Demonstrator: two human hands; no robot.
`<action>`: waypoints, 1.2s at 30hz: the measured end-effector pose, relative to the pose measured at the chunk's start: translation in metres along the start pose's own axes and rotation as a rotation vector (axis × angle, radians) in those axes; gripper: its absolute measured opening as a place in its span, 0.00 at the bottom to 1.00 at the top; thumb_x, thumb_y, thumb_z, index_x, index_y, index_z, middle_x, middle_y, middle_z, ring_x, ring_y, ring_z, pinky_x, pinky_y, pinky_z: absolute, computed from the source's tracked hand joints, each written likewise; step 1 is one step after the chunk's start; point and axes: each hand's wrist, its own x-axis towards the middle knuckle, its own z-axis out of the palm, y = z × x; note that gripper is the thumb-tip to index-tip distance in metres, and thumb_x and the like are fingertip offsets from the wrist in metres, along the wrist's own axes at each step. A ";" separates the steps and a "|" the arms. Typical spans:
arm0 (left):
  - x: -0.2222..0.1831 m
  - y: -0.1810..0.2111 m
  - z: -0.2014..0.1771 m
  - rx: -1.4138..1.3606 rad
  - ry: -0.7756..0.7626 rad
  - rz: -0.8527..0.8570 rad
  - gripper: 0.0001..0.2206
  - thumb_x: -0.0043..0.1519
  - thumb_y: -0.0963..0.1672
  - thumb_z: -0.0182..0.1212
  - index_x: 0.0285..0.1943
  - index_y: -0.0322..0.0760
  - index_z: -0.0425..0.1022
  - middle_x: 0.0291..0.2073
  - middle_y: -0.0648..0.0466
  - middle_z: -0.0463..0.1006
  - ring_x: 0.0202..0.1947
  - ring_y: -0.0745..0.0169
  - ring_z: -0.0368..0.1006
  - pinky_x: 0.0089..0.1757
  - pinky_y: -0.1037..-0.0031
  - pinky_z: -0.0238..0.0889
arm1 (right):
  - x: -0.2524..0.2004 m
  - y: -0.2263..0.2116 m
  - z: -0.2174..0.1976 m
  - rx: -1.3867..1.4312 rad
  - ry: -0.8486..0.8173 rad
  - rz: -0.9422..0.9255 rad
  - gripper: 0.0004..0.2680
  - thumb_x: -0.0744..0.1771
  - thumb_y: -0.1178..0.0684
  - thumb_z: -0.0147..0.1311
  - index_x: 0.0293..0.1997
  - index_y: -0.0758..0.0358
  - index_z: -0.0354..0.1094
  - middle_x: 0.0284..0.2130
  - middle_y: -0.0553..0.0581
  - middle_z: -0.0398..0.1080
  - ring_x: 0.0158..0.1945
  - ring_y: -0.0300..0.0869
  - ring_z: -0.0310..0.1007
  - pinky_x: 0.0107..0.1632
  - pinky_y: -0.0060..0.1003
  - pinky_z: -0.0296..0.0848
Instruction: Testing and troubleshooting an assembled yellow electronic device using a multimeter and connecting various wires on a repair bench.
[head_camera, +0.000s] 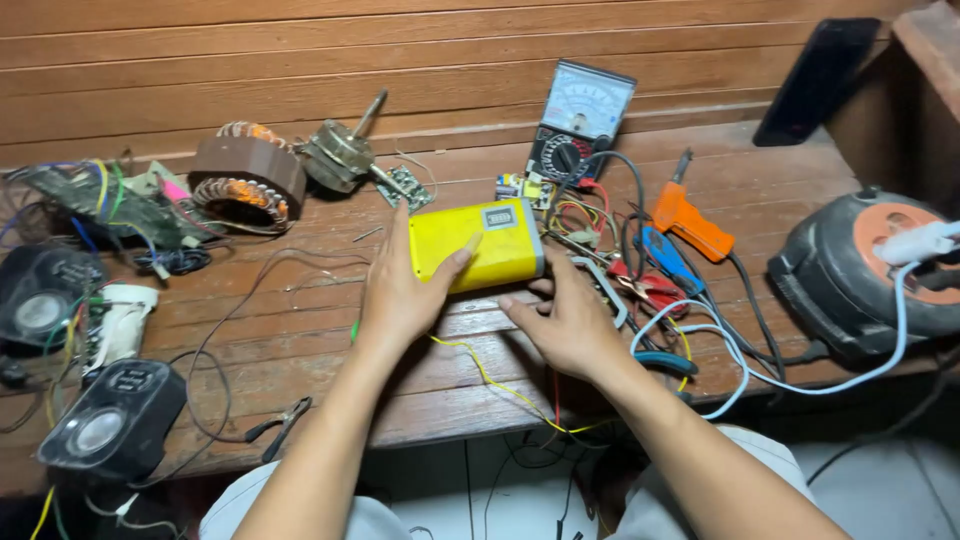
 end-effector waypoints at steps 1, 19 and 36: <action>-0.002 0.003 -0.001 -0.007 -0.012 0.012 0.44 0.60 0.56 0.64 0.79 0.28 0.49 0.71 0.25 0.58 0.71 0.24 0.54 0.66 0.42 0.47 | 0.000 0.005 -0.002 -0.003 0.016 0.007 0.30 0.63 0.53 0.64 0.70 0.74 0.52 0.62 0.81 0.58 0.64 0.62 0.68 0.59 0.45 0.78; -0.006 -0.012 0.003 0.200 0.009 0.146 0.40 0.55 0.56 0.72 0.76 0.45 0.61 0.72 0.37 0.58 0.71 0.30 0.57 0.62 0.42 0.55 | -0.028 0.038 -0.092 -0.112 0.160 -0.513 0.07 0.66 0.59 0.59 0.46 0.57 0.80 0.35 0.59 0.81 0.38 0.47 0.82 0.42 0.39 0.79; -0.021 -0.015 0.002 0.134 0.223 0.412 0.35 0.55 0.51 0.75 0.70 0.35 0.67 0.68 0.31 0.63 0.63 0.24 0.65 0.60 0.43 0.58 | 0.000 0.119 -0.143 -0.499 0.414 -0.418 0.08 0.62 0.54 0.69 0.43 0.50 0.81 0.32 0.54 0.73 0.34 0.47 0.75 0.38 0.40 0.74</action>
